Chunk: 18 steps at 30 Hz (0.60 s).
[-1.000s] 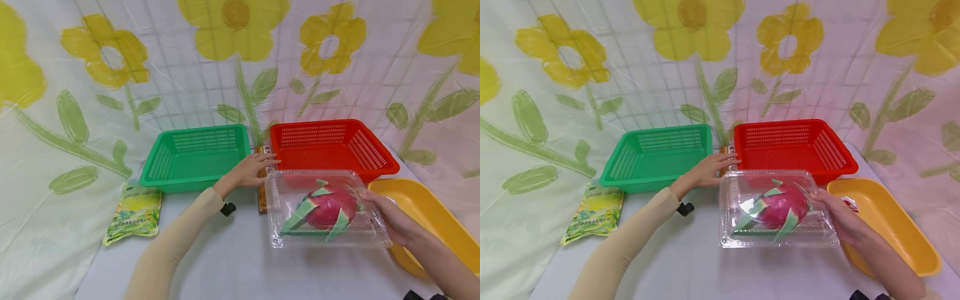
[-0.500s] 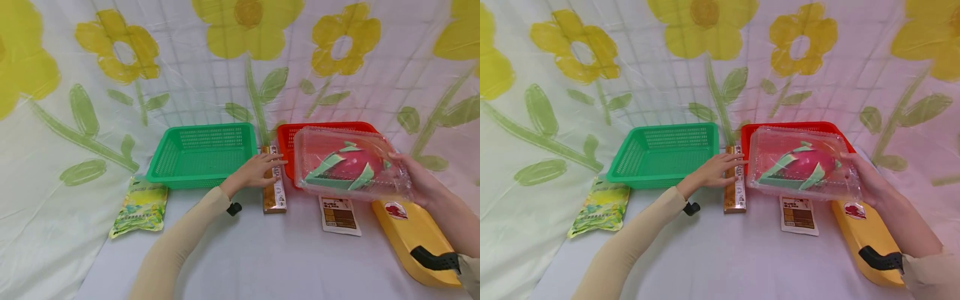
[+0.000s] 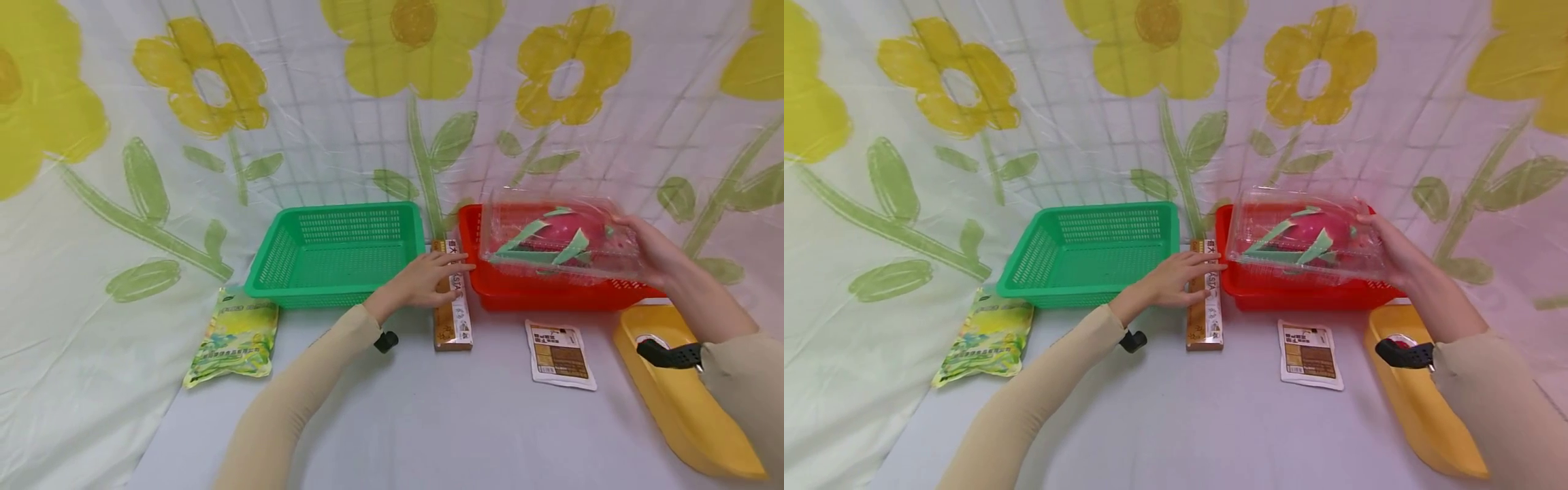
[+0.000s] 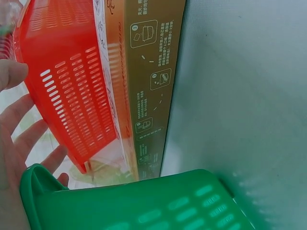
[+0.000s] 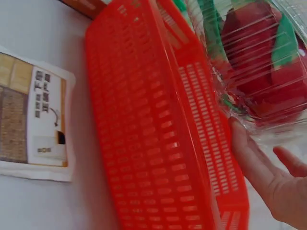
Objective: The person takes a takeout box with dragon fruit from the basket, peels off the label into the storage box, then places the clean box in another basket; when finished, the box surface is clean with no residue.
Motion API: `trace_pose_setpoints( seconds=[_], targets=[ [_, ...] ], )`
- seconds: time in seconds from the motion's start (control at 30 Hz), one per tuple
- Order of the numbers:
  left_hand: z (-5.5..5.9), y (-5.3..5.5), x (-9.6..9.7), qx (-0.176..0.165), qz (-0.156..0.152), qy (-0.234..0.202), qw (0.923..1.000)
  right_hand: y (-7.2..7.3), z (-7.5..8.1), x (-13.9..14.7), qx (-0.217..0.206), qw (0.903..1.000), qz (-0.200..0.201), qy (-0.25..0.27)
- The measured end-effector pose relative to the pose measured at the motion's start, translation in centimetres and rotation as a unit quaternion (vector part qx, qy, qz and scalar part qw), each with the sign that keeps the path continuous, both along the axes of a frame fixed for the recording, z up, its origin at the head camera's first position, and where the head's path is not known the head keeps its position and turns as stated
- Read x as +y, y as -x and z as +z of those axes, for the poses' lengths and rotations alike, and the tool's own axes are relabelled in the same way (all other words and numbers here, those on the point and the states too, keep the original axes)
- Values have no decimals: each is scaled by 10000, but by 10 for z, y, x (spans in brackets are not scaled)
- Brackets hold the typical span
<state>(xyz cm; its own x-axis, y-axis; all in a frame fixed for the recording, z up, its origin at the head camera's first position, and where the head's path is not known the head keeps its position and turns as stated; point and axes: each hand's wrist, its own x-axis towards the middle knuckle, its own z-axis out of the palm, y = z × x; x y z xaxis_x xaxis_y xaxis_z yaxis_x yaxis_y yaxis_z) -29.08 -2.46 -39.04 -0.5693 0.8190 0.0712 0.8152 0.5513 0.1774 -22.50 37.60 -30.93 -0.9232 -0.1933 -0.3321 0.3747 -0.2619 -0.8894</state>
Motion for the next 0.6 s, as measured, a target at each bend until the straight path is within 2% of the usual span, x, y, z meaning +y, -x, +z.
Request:
trace_pose_setpoints(
  seconds=[0.3,0.6],
  targets=[
    [1,0,0,41,-50,49,10000,35,-10,0,-190,9996,59,-212],
    [2,-1,1,99,-78,112,9999,52,-24,6,-673,9971,-21,-352]
  ],
)
